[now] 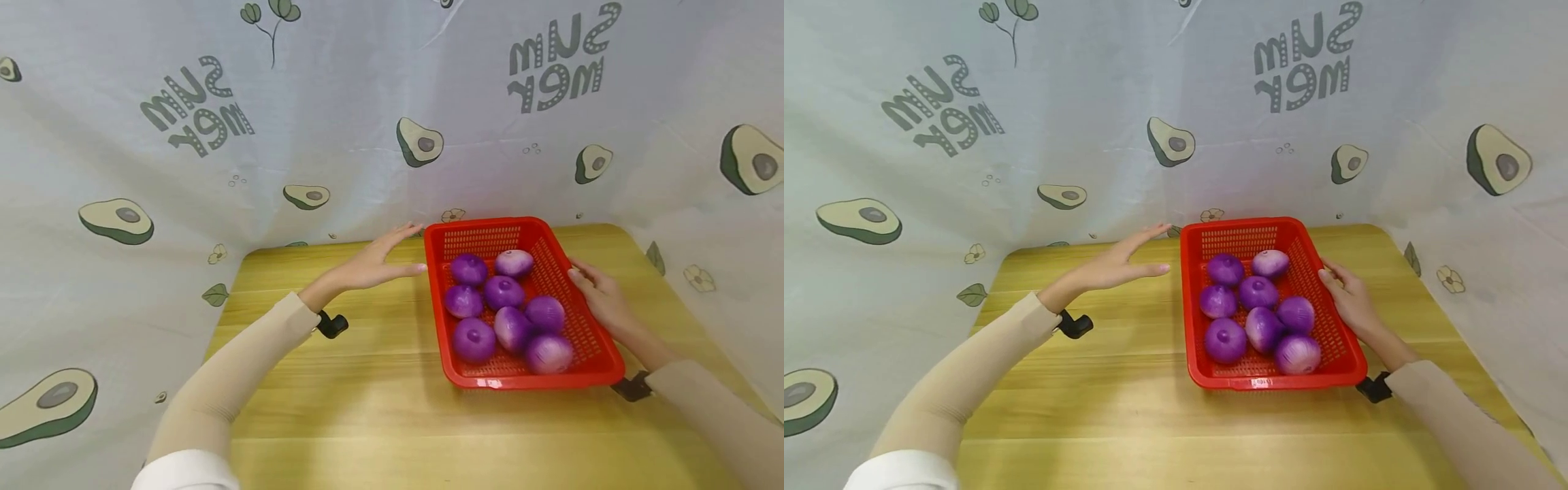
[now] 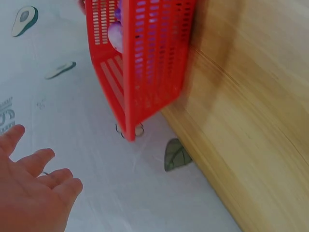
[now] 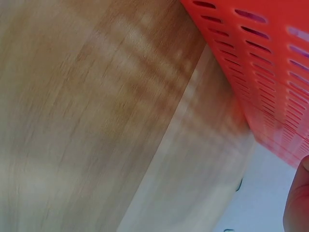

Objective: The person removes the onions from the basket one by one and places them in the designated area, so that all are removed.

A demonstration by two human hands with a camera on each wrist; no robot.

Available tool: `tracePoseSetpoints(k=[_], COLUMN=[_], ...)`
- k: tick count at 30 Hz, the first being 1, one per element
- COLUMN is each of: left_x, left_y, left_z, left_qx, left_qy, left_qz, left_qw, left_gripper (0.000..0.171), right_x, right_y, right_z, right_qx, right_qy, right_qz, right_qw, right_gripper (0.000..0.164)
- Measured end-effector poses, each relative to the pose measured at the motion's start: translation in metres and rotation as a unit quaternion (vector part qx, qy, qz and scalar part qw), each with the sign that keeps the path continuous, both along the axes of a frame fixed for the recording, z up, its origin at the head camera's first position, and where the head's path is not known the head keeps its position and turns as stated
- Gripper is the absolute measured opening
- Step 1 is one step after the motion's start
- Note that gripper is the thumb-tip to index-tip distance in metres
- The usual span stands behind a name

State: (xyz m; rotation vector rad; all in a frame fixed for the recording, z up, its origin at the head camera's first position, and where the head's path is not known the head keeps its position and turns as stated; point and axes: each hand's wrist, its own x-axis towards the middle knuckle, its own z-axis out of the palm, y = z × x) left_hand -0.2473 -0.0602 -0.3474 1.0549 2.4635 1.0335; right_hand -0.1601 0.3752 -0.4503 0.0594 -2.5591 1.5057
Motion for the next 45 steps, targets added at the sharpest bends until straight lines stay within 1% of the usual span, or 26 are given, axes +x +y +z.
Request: tracePoseSetpoints(k=[3, 8, 12, 15, 18, 20, 22, 25, 29, 30, 33, 36, 42, 45], left_x=[0.001, -0.001, -0.002, -0.001, 0.0, 0.002, 0.004, 0.01, 0.017, 0.019, 0.023, 0.027, 0.033, 0.035], left_y=[0.015, 0.04, 0.062, 0.081, 0.103, 0.118, 0.132, 0.151, 0.175, 0.18, 0.194, 0.204, 0.216, 0.221], left_z=[0.004, 0.007, 0.007, 0.004, 0.0, -0.003, -0.009, -0.018, -0.034, -0.038, -0.049, -0.057, -0.064, -0.066], left_qx=[0.002, -0.004, -0.003, 0.015, 0.03, 0.022, 0.01, -0.007, 0.0, 0.001, -0.001, -0.004, 0.001, -0.008], left_qy=[-0.011, -0.026, -0.034, -0.048, -0.054, -0.057, -0.061, -0.093, -0.143, -0.149, -0.155, -0.151, -0.172, -0.179], left_qz=[-0.028, -0.076, -0.111, -0.145, -0.197, -0.225, -0.252, -0.272, -0.303, -0.311, -0.332, -0.354, -0.38, -0.385], left_qw=[0.9996, 0.9968, 0.9932, 0.9882, 0.9785, 0.9725, 0.9658, 0.9577, 0.9423, 0.9388, 0.9306, 0.9232, 0.9089, 0.9053], left_gripper=[0.082, 0.085, 0.087, 0.088, 0.086, 0.085, 0.083, 0.081, 0.077, 0.077, 0.078, 0.078, 0.075, 0.073], right_x=[-0.003, -0.008, -0.011, -0.012, -0.013, -0.014, -0.014, -0.012, -0.007, -0.006, -0.004, -0.003, -0.001, -0.001], right_y=[-0.001, -0.005, -0.006, -0.006, -0.005, -0.004, -0.003, -0.003, -0.004, -0.004, -0.004, -0.003, 0.001, 0.002], right_z=[0.0, 0.0, 0.002, 0.002, 0.002, 0.002, 0.001, 0.0, -0.001, -0.001, -0.003, -0.005, -0.008, -0.007], right_qx=[0.015, 0.043, 0.034, 0.018, 0.005, -0.005, -0.003, 0.013, 0.051, 0.056, 0.064, 0.05, 0.015, 0.009], right_qy=[0.015, 0.034, 0.038, 0.042, 0.047, 0.046, 0.044, 0.035, 0.023, 0.021, 0.022, 0.025, 0.039, 0.036], right_qz=[-0.003, -0.009, -0.001, 0.005, 0.009, 0.009, 0.008, 0.006, 0.0, -0.001, -0.003, -0.001, 0.002, -0.001], right_qw=[1.0, 0.998, 0.999, 0.999, 0.999, 0.999, 0.999, 0.999, 0.998, 0.998, 0.998, 0.998, 0.999, 0.999], right_gripper=[0.051, 0.048, 0.048, 0.048, 0.048, 0.048, 0.048, 0.048, 0.049, 0.049, 0.049, 0.048, 0.046, 0.046])
